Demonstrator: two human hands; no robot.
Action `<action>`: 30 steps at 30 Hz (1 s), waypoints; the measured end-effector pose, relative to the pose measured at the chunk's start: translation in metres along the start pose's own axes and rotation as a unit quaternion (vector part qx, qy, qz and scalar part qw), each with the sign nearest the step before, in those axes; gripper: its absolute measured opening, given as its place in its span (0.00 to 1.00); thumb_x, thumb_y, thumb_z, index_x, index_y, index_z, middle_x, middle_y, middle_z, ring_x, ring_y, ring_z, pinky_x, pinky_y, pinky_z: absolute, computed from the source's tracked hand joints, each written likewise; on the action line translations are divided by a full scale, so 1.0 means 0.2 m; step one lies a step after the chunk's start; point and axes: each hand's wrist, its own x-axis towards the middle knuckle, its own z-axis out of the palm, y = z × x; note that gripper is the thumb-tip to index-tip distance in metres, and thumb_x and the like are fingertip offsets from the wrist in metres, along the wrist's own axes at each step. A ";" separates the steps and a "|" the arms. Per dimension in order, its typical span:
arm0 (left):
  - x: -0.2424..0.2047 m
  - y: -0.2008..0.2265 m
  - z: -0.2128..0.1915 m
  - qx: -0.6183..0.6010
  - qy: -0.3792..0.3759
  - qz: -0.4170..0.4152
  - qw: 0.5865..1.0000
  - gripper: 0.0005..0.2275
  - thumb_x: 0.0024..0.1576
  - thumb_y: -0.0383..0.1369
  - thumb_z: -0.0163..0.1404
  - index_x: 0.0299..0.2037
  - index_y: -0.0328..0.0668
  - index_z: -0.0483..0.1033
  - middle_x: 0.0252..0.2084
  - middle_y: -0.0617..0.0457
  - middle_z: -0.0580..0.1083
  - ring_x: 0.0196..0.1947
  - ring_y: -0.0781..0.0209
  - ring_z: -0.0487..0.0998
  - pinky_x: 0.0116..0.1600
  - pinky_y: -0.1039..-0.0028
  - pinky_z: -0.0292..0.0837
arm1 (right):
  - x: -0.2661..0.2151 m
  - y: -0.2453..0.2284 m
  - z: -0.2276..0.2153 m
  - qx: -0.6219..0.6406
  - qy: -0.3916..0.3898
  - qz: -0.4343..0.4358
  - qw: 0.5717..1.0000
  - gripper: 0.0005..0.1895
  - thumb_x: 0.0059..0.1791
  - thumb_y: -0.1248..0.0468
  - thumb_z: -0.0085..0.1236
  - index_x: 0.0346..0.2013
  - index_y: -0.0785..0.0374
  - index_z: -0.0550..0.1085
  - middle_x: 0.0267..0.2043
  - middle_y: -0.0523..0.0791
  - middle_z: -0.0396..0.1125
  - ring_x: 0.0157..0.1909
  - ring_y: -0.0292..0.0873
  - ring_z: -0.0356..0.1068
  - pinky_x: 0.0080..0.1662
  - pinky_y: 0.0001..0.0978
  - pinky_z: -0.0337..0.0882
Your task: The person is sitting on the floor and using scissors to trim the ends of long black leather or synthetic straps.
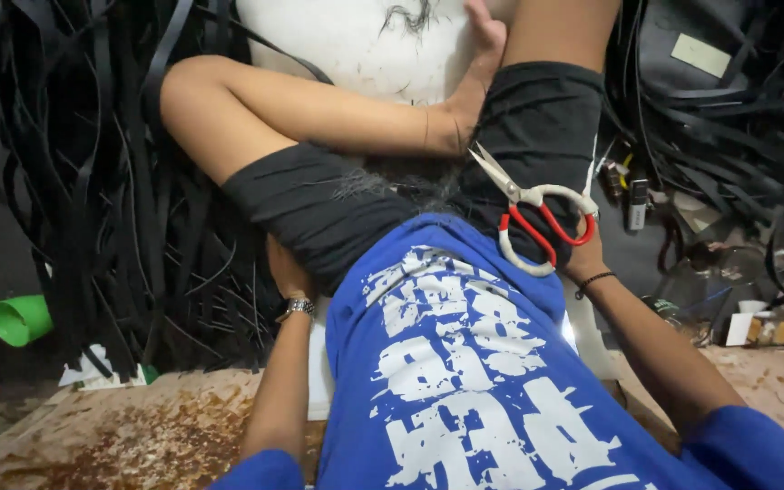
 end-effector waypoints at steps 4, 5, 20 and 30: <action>0.05 0.05 -0.23 0.108 -0.085 0.013 0.990 0.22 0.65 0.23 0.43 0.69 0.21 0.58 0.70 0.30 0.60 0.72 0.41 0.58 0.77 0.61 0.45 | -0.10 0.14 0.09 0.160 0.057 0.105 0.980 0.35 0.43 0.46 0.68 0.57 0.63 0.74 0.54 0.56 0.71 0.60 0.58 0.68 0.67 0.46 0.63; 0.16 0.28 -0.43 0.134 -0.142 0.019 0.981 0.18 0.58 0.22 0.48 0.60 0.26 0.66 0.50 0.33 0.68 0.54 0.40 0.69 0.62 0.58 0.61 | -0.20 0.41 0.19 0.139 0.067 0.132 0.979 0.34 0.45 0.44 0.66 0.60 0.59 0.72 0.54 0.52 0.69 0.61 0.54 0.67 0.66 0.44 0.62; 0.17 0.30 -0.70 0.244 -0.070 0.122 0.960 0.15 0.50 0.23 0.54 0.48 0.35 0.79 0.28 0.46 0.76 0.18 0.49 0.73 0.25 0.66 0.68 | 0.59 -0.77 -0.64 -0.017 0.373 -0.027 0.927 0.08 0.54 0.80 0.46 0.43 0.81 0.74 0.41 0.58 0.67 0.38 0.50 0.62 0.42 0.39 0.65; 0.64 0.51 -0.76 0.070 0.252 0.231 0.937 0.05 0.62 0.28 0.53 0.35 0.46 0.80 0.28 0.62 0.77 0.20 0.64 0.74 0.31 0.77 0.71 | 0.72 -0.94 -0.65 -0.036 0.182 -0.035 0.982 0.08 0.52 0.73 0.63 0.46 0.70 0.78 0.36 0.56 0.68 0.39 0.63 0.70 0.44 0.51 0.68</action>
